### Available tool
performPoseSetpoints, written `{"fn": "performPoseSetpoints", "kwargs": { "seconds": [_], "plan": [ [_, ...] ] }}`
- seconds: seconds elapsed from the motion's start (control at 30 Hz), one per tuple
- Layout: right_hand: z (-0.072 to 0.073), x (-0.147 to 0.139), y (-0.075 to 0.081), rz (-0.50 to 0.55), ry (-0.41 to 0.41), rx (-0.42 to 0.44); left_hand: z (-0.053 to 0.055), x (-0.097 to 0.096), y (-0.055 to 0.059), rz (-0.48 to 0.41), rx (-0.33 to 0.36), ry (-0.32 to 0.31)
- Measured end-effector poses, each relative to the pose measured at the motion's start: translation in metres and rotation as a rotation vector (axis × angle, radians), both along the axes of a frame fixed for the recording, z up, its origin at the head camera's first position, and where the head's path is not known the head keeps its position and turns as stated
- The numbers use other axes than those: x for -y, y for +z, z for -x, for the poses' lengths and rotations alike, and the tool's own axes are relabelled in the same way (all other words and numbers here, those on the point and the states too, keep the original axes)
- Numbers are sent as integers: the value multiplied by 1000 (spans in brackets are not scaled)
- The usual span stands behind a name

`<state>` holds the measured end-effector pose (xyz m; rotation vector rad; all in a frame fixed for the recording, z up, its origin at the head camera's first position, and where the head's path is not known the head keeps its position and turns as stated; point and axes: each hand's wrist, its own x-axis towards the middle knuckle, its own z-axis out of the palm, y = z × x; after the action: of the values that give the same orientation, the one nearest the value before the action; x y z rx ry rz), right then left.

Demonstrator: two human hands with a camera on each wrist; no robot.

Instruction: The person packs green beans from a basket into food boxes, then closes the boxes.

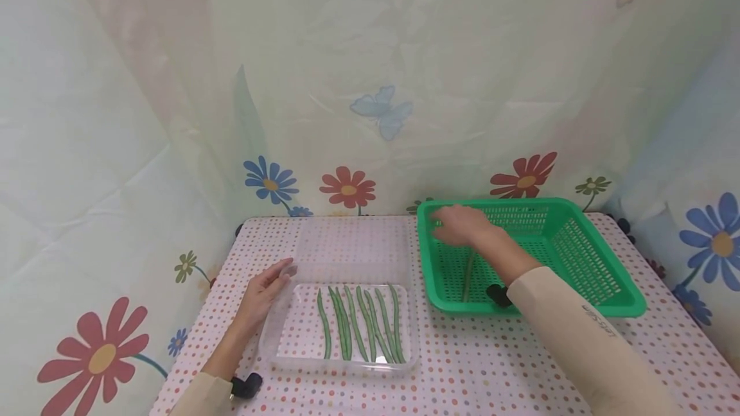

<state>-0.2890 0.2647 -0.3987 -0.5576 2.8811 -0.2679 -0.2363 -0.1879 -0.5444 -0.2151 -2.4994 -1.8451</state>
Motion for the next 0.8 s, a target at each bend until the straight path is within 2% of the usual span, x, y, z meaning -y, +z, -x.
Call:
{"fn": "performPoseSetpoints", "kwargs": {
  "seconds": [0.13,0.37,0.5,0.8],
  "plan": [
    [8,-13,-13,-28,-4,34,0,0,0,-2,8,0],
    [21,-34,-29,37,-66,83,-1,-1,2,3,21,11],
    [27,-41,-37,47,-71,104,-1,0,0,-3,28,13],
    [33,-52,-53,35,-133,151,0,1,0,-14,8,-2]
  ]
}}
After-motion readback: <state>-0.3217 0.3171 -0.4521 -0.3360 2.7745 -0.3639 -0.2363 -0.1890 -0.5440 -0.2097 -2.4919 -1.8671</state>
